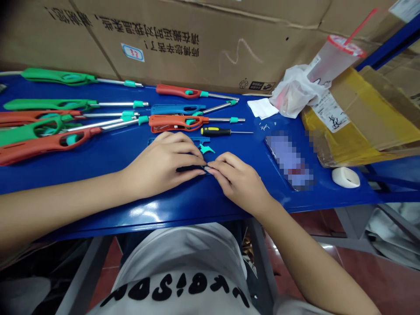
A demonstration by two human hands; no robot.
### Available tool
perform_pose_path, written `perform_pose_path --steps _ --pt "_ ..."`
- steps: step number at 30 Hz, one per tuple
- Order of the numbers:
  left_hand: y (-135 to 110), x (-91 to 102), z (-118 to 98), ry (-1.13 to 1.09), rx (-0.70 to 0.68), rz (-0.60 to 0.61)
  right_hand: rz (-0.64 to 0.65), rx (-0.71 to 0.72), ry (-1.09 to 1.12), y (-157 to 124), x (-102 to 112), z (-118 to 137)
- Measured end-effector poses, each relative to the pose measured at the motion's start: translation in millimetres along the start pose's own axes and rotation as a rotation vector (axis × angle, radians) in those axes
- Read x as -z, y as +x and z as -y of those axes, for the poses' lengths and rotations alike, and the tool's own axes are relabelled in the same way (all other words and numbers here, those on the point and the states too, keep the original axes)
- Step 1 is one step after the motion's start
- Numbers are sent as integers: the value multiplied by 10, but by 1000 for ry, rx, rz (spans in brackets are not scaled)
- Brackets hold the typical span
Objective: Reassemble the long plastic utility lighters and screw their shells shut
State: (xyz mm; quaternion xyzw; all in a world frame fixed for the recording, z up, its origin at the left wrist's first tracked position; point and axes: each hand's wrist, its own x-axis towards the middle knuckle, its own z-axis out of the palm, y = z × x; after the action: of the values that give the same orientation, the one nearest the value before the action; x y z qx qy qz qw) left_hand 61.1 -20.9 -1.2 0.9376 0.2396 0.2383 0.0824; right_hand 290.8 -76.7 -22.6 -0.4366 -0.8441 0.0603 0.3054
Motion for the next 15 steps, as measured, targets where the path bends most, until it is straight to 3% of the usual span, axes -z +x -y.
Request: perform_pose_path --steps 6,15 --pt "59 -36 74 -63 -55 -14 5 48 -23 -28 31 -11" --pt "104 -31 89 -95 -77 72 101 109 -167 -75 76 -66"
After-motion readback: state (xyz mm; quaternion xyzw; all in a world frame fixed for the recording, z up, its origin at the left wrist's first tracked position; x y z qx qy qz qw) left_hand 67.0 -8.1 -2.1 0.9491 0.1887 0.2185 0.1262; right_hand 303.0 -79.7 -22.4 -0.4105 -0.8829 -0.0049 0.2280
